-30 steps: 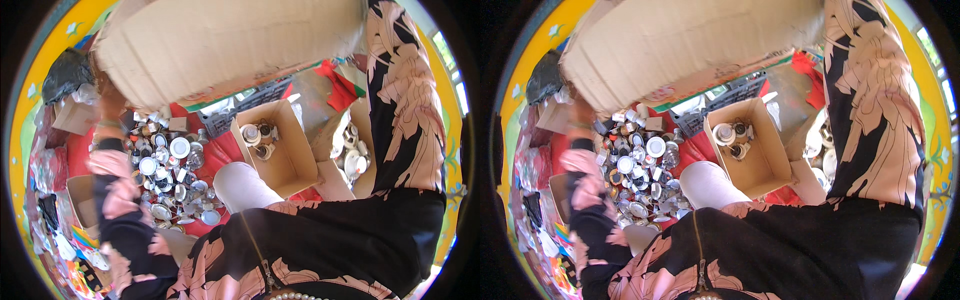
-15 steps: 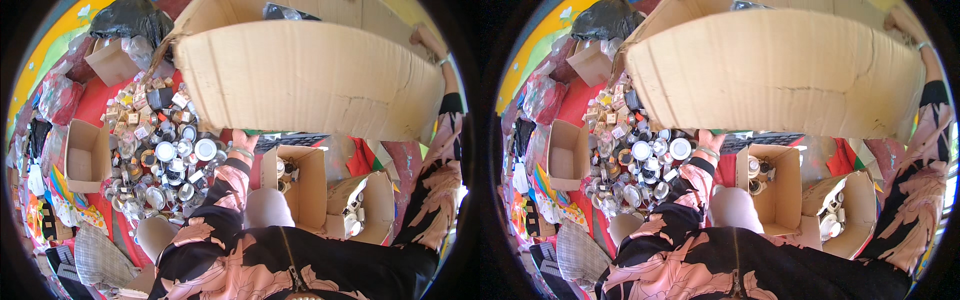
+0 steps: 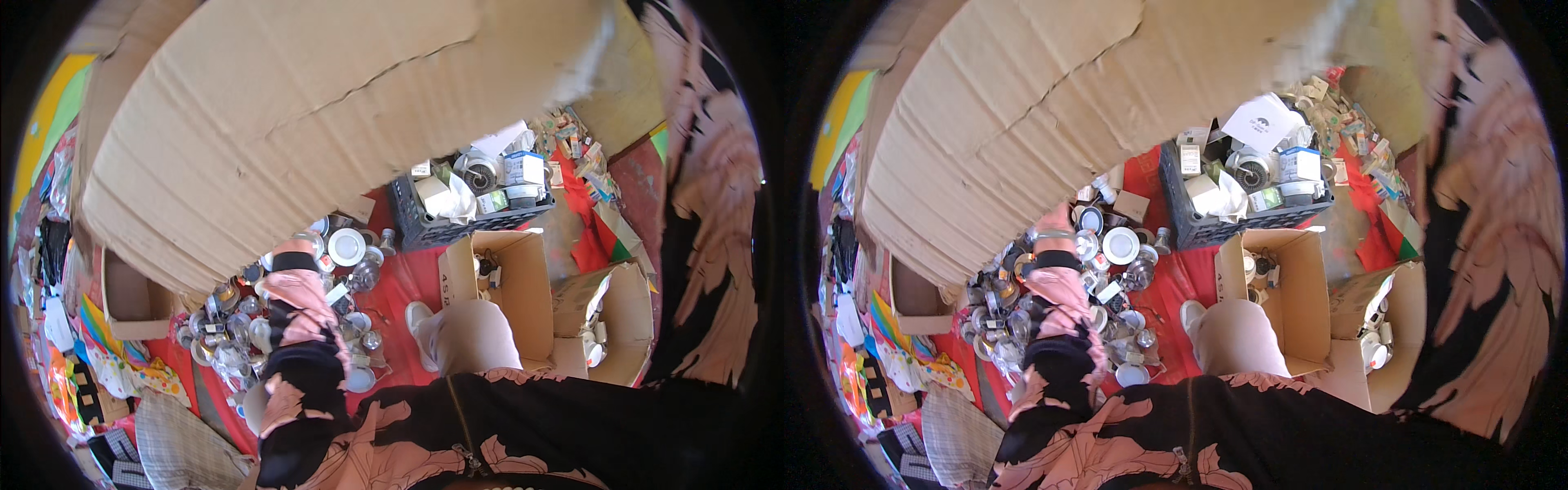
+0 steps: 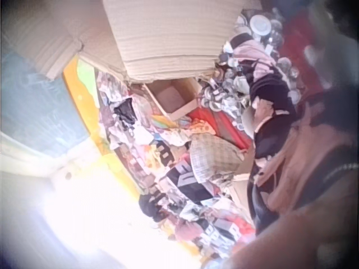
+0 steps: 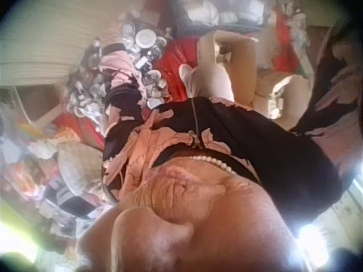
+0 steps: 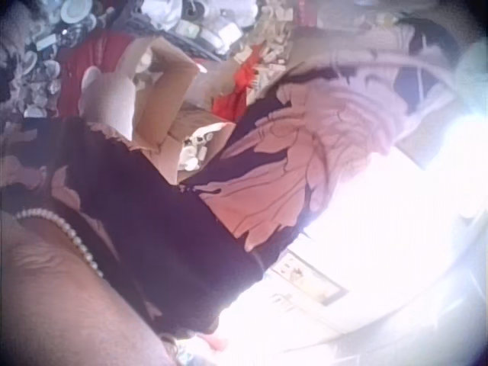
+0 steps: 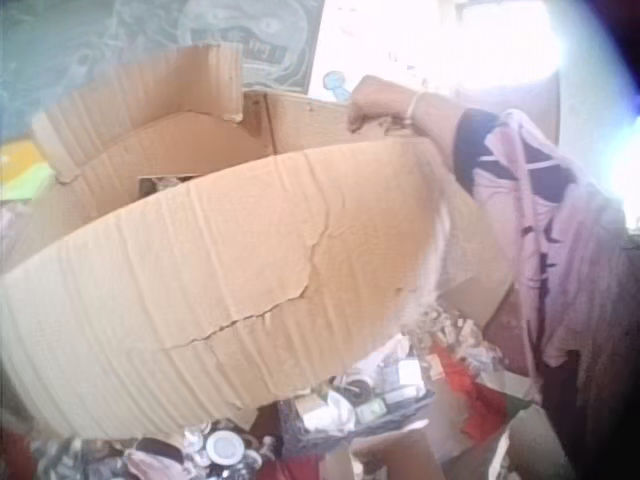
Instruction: The person picks up and wipes a lighting fixture with a cloth, then places it into a cardboard box after moving other boxes aside.
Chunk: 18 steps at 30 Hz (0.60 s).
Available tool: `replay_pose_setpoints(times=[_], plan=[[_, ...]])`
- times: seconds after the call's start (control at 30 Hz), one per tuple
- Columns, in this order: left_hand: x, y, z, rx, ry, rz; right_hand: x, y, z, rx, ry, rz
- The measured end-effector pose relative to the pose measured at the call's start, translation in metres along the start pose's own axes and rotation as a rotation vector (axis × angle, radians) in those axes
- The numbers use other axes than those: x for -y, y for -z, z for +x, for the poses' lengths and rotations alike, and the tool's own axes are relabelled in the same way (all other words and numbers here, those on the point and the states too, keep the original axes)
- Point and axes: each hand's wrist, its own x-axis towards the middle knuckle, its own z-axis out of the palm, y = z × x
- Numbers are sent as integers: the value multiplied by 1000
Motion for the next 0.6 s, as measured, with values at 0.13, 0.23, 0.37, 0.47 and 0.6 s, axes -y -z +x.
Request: replay_pose_setpoints(times=[0.13,0.23,0.37,0.47,0.6], plan=[[-12,68,33,-168,-15,91,37,-62,77,-75,164,10],[-2,101,54,-225,14,107,47,-102,129,-103,229,-13],[12,124,92,-247,29,91,52,-141,192,-156,295,-60],[18,122,112,-228,26,67,49,-158,226,-216,332,-109],[21,110,112,-211,24,33,50,-168,262,-321,366,-171]])
